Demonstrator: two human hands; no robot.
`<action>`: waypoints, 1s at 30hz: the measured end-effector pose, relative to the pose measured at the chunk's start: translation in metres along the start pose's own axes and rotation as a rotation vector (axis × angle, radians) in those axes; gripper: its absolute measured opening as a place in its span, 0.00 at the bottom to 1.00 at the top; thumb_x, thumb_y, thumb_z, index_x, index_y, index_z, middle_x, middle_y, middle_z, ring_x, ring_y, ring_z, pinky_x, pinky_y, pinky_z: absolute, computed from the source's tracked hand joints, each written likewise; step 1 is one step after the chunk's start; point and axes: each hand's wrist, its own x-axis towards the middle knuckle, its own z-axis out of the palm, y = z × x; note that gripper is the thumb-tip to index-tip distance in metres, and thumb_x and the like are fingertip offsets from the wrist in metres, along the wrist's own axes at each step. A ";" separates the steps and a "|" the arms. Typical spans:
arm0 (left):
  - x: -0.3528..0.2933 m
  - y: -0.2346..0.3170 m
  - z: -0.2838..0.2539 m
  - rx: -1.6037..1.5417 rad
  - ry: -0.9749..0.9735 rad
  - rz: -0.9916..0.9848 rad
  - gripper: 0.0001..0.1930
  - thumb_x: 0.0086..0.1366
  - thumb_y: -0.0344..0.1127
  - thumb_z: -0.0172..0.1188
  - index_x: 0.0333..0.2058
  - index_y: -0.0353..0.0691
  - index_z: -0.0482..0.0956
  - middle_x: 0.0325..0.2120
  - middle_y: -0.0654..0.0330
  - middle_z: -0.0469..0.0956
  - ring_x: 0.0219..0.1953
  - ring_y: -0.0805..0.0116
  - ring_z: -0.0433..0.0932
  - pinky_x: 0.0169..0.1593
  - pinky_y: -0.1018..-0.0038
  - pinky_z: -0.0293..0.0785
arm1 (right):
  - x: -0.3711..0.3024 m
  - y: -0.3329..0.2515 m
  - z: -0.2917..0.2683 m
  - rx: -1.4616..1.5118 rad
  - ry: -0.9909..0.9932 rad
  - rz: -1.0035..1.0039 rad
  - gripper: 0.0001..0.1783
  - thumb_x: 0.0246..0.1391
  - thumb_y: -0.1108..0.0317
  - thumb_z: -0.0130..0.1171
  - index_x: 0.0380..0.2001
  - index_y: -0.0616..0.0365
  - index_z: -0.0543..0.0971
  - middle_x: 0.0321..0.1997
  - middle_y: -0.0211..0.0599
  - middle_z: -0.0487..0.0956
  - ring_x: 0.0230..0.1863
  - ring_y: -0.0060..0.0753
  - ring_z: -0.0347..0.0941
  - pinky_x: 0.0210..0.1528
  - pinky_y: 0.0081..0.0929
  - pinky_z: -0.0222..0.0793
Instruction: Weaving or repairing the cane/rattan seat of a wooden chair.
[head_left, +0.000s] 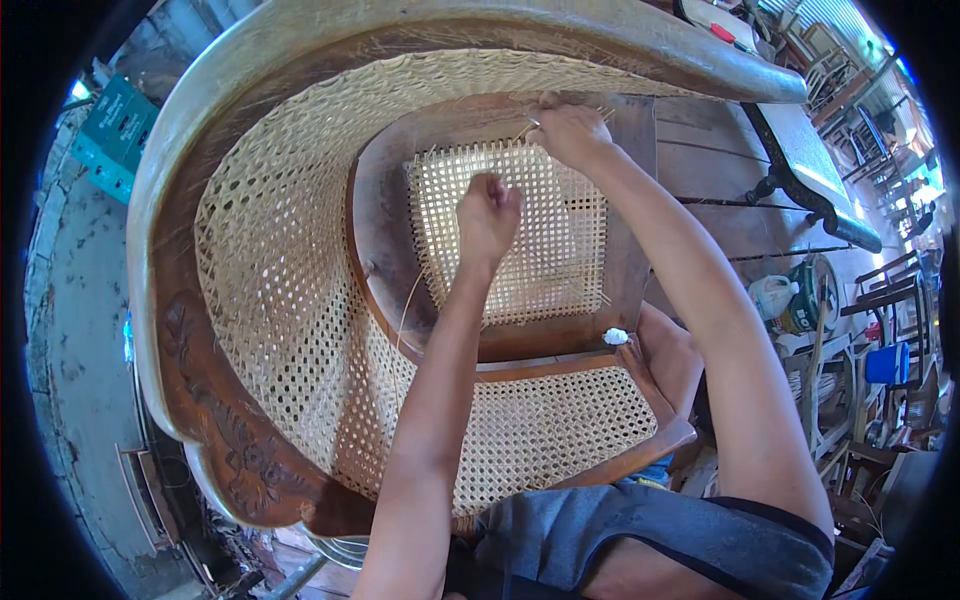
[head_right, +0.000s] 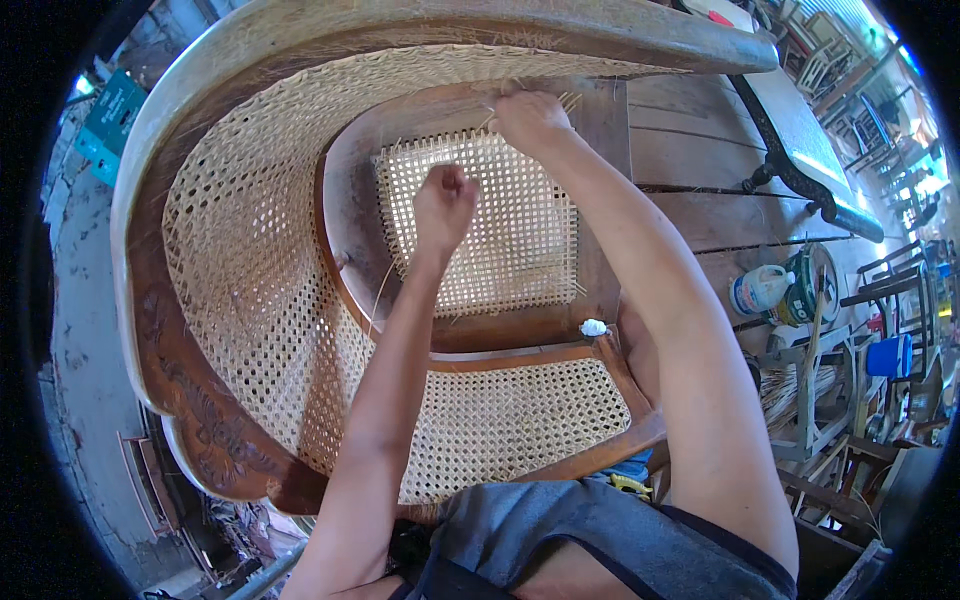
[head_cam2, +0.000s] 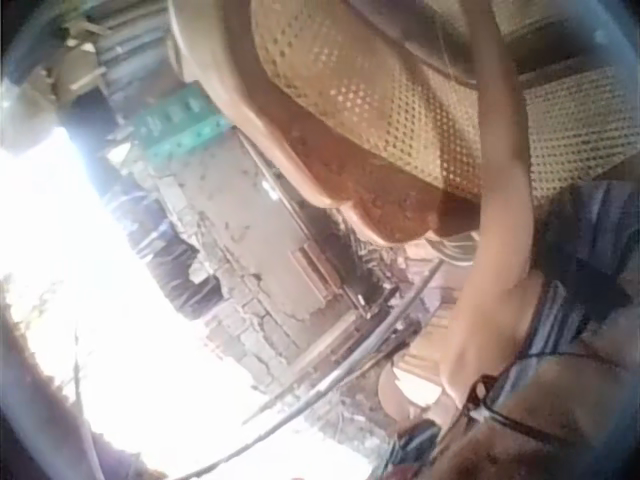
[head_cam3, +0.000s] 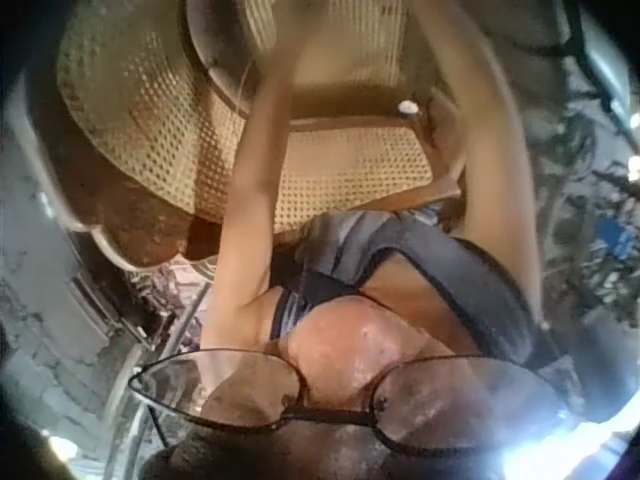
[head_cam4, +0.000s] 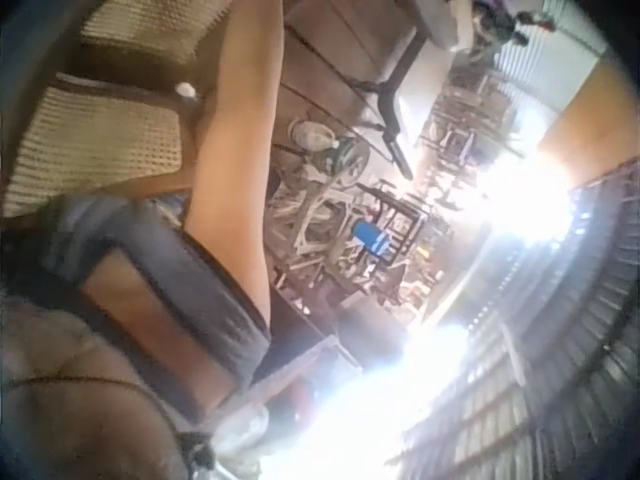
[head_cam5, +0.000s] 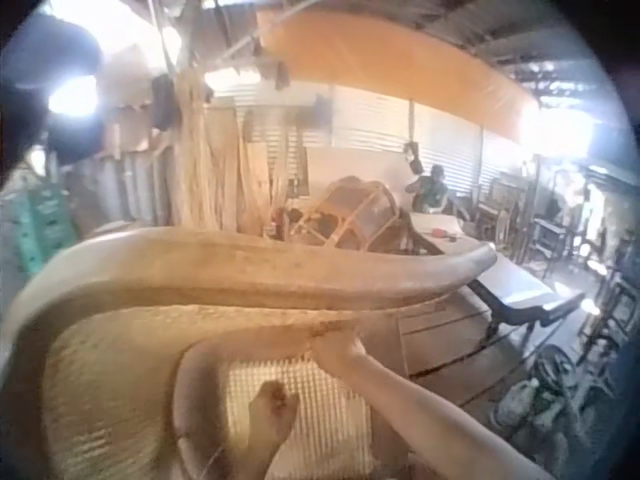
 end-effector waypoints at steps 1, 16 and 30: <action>0.016 -0.004 0.003 0.076 0.000 0.029 0.09 0.56 0.29 0.61 0.33 0.32 0.74 0.20 0.59 0.74 0.22 0.71 0.72 0.30 0.74 0.71 | 0.007 0.001 0.004 -0.095 -0.098 -0.066 0.18 0.58 0.59 0.54 0.49 0.54 0.77 0.49 0.49 0.79 0.49 0.50 0.77 0.52 0.43 0.72; 0.049 -0.045 0.029 0.149 -0.059 0.035 0.07 0.57 0.25 0.58 0.34 0.38 0.71 0.22 0.66 0.68 0.24 0.77 0.66 0.31 0.79 0.69 | 0.021 0.034 0.030 -0.022 -0.181 -0.031 0.13 0.53 0.60 0.52 0.34 0.59 0.77 0.36 0.51 0.80 0.44 0.52 0.77 0.45 0.47 0.72; 0.080 -0.078 0.043 0.149 -0.056 0.169 0.15 0.59 0.37 0.64 0.41 0.33 0.78 0.31 0.52 0.81 0.32 0.58 0.80 0.33 0.62 0.76 | -0.002 0.039 0.034 -0.272 0.021 -0.230 0.15 0.57 0.57 0.52 0.39 0.47 0.84 0.39 0.42 0.83 0.39 0.44 0.81 0.41 0.46 0.75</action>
